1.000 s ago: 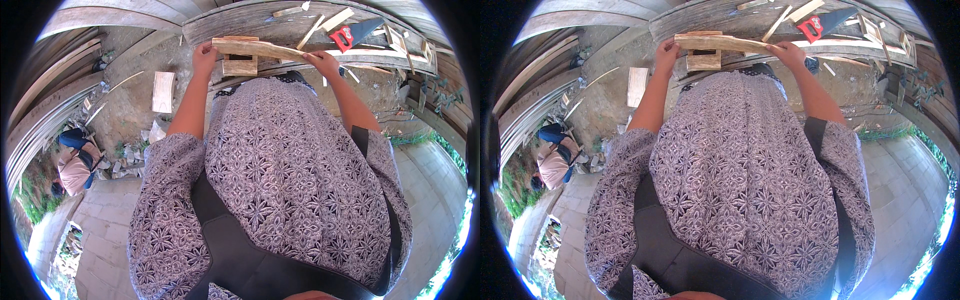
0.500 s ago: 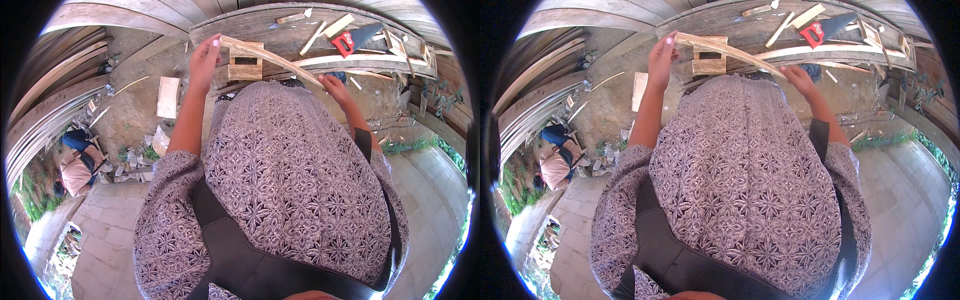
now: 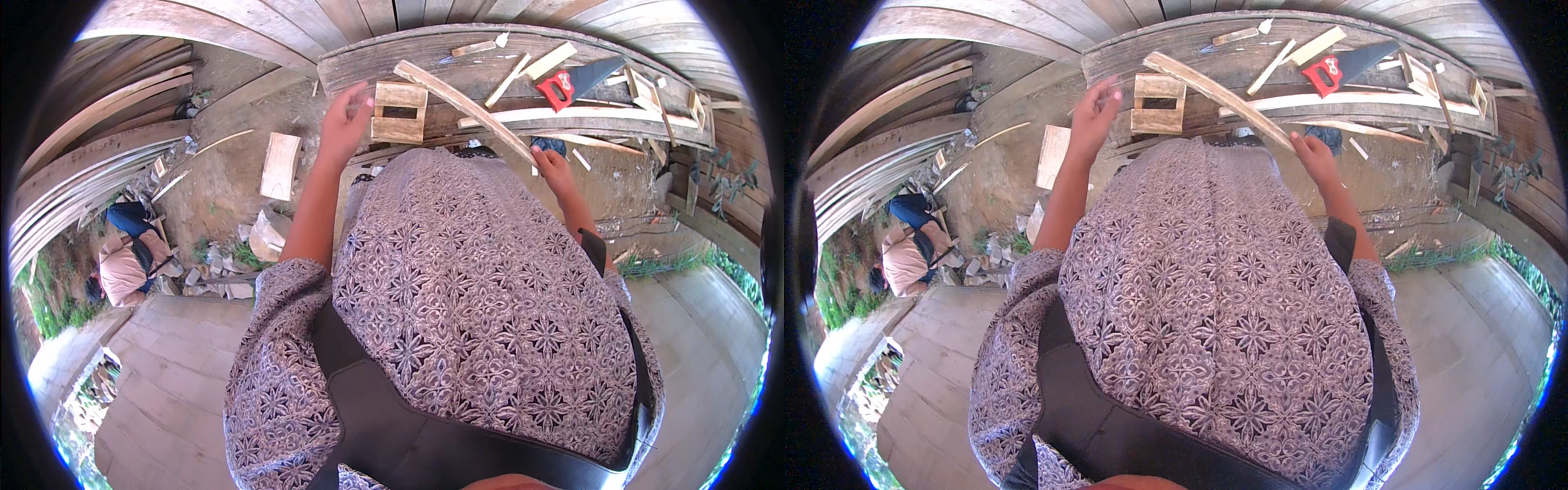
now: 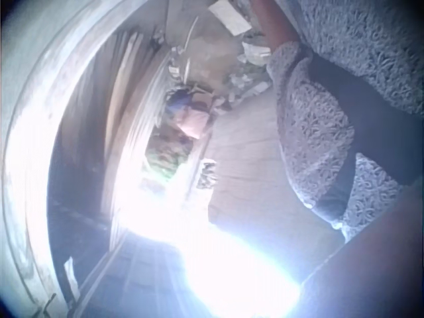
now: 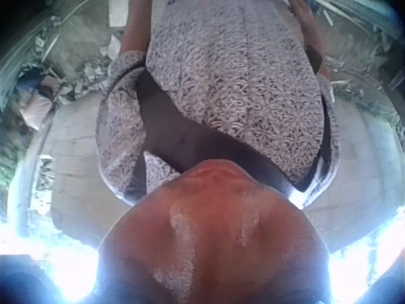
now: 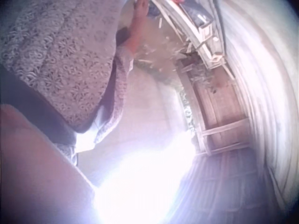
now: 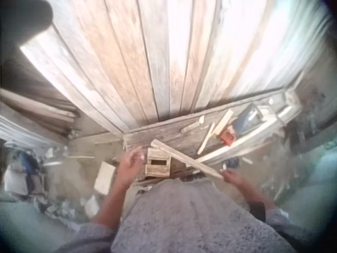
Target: The person assembles a small wooden frame by fitting pieces together and tapping them with a hammer. They adjust the alignment of the frame and inspect the joints while sitting on the ground.
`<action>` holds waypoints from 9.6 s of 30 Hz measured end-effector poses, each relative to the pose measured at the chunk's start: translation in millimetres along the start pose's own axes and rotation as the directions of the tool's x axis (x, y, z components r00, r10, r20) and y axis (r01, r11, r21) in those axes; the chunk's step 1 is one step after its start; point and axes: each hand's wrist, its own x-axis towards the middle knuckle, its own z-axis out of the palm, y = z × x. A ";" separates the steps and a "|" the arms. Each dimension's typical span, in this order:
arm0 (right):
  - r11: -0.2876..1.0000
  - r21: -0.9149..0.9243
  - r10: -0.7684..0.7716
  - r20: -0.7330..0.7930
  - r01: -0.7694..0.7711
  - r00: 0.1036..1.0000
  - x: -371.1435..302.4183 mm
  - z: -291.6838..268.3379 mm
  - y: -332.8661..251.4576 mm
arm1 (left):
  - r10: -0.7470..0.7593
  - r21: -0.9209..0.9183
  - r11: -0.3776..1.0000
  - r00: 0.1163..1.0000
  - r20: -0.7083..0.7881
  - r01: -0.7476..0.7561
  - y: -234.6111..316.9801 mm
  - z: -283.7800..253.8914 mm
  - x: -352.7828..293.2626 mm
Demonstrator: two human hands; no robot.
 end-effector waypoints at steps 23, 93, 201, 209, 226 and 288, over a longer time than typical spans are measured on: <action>0.962 -0.234 -0.228 -0.418 0.138 0.879 125.8 -23.1 4.3 | -0.030 0.674 0.692 0.944 -0.329 0.257 -112.2 -7.8 -142.6; 0.845 0.277 0.471 0.021 -0.458 0.882 -105.5 -82.8 135.3 | 0.102 0.704 0.697 0.991 0.087 -0.133 -112.6 44.2 145.2; -0.610 0.431 0.613 0.788 0.665 0.052 -131.1 418.8 16.4 | -0.902 0.508 0.351 -0.139 0.408 -0.787 7.1 708.3 -331.2; -0.486 0.252 0.730 0.643 0.837 0.230 -193.7 200.0 161.1 | -0.834 -0.334 0.371 -0.469 0.291 -0.867 -27.7 791.4 -197.8; -0.557 0.281 0.539 0.838 0.782 0.083 -235.2 193.6 261.1 | -0.898 0.634 0.419 -0.195 0.394 -0.650 -33.5 969.3 -298.7; 0.296 0.519 0.933 -0.336 0.802 -0.127 -723.6 -136.8 1067.5 | -0.554 0.429 -0.056 0.386 0.738 -0.902 -93.0 907.5 -409.9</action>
